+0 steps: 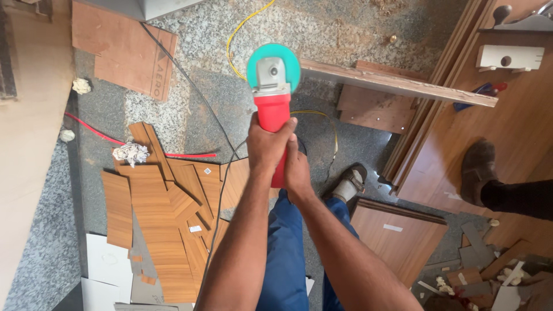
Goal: The person sands the edge of a wooden board using an angle grinder and then replaces the sanding disc.
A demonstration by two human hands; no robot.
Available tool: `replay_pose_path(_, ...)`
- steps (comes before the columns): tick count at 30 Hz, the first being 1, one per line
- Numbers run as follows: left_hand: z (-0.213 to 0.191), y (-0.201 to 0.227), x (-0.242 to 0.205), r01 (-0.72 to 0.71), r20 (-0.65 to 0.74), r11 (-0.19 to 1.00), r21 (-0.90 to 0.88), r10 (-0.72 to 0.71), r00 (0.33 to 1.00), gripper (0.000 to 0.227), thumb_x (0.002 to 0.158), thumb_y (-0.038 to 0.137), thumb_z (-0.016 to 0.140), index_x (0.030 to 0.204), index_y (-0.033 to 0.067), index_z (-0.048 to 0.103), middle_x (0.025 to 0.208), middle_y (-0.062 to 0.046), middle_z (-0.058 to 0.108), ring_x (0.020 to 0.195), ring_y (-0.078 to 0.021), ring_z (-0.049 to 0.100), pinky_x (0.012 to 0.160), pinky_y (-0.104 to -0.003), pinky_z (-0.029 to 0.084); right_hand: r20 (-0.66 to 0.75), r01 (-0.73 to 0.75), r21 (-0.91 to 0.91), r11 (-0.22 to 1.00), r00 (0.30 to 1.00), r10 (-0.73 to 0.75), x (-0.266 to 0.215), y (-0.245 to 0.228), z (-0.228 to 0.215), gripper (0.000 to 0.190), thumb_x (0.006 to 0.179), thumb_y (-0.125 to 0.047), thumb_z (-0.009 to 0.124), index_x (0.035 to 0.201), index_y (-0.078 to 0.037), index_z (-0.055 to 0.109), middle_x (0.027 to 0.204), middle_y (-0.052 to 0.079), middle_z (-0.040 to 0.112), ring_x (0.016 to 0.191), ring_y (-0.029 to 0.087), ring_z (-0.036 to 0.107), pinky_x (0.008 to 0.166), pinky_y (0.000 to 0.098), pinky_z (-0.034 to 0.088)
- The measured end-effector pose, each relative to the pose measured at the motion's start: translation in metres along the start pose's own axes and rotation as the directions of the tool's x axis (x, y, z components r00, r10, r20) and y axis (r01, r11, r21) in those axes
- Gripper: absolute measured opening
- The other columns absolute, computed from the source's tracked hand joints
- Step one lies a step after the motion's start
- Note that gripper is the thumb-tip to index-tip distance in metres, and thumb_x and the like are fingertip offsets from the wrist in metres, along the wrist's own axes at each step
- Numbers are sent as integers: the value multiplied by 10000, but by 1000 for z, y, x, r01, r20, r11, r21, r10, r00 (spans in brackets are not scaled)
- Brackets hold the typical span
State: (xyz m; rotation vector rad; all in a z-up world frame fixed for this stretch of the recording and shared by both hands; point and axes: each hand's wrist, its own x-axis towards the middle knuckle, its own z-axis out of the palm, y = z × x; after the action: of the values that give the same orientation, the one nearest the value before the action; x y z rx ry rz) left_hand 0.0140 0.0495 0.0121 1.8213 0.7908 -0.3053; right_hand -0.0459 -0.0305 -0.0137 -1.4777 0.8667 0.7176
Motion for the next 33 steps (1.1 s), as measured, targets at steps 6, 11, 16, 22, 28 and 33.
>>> replay_pose_path(6, 20, 5, -13, 43, 52, 997, 69, -46, 998, 572, 737, 388, 854, 1147, 46, 649, 1008, -144, 784, 938, -289, 780, 839, -394, 598, 22, -1, 91, 996, 1000, -1, -2, 14, -24, 827, 1034, -619, 238, 1177, 57, 692, 991, 147, 747, 909, 199, 698, 825, 344, 538)
replay_pose_path(11, 40, 10, -29, 19, 114, 997, 75, -27, 993, 607, 725, 401, 851, 1181, 53, 651, 1016, -140, 779, 937, -294, 777, 841, -398, 603, 30, 16, 341, 940, 999, -28, -3, 28, -46, 768, 1032, -597, 259, 1361, 27, 563, 1218, 133, 691, 1096, 188, 662, 944, 321, 520)
replay_pose_path(16, 68, 13, -45, -22, 183, 992, 124, -1, 983, 630, 724, 409, 846, 1193, 51, 626, 998, -162, 776, 898, -320, 787, 801, -417, 626, 18, -48, 456, 889, 999, 45, -9, 35, -71, 802, 1023, -637, 232, 1420, 4, 508, 1271, 131, 671, 1147, 201, 657, 974, 336, 528)
replay_pose_path(22, 87, 16, -54, -115, 248, 983, 141, 77, 966, 645, 741, 408, 845, 1220, 48, 607, 1019, -176, 769, 902, -330, 772, 781, -436, 622, 1, -109, 502, 858, 992, 126, -14, 30, -86, 819, 976, -668, 190, 1470, -60, 430, 1264, 91, 656, 1152, 195, 659, 946, 374, 563)
replay_pose_path(28, 77, 13, -41, 5, 213, 987, 162, -40, 976, 664, 745, 428, 827, 1251, 71, 588, 1048, -144, 761, 898, -311, 780, 810, -423, 627, 18, -118, 336, 935, 993, 119, -3, 30, -75, 869, 1007, -667, 161, 1377, 26, 532, 1153, 171, 689, 1042, 214, 705, 900, 371, 593)
replay_pose_path(33, 59, 10, -32, 14, 117, 989, 145, -31, 993, 618, 739, 406, 852, 1199, 51, 643, 1038, -164, 780, 933, -313, 775, 844, -424, 615, 37, -9, 273, 962, 999, -1, 2, 31, -64, 869, 1022, -646, 228, 1277, 82, 629, 1106, 153, 724, 991, 191, 691, 877, 328, 546)
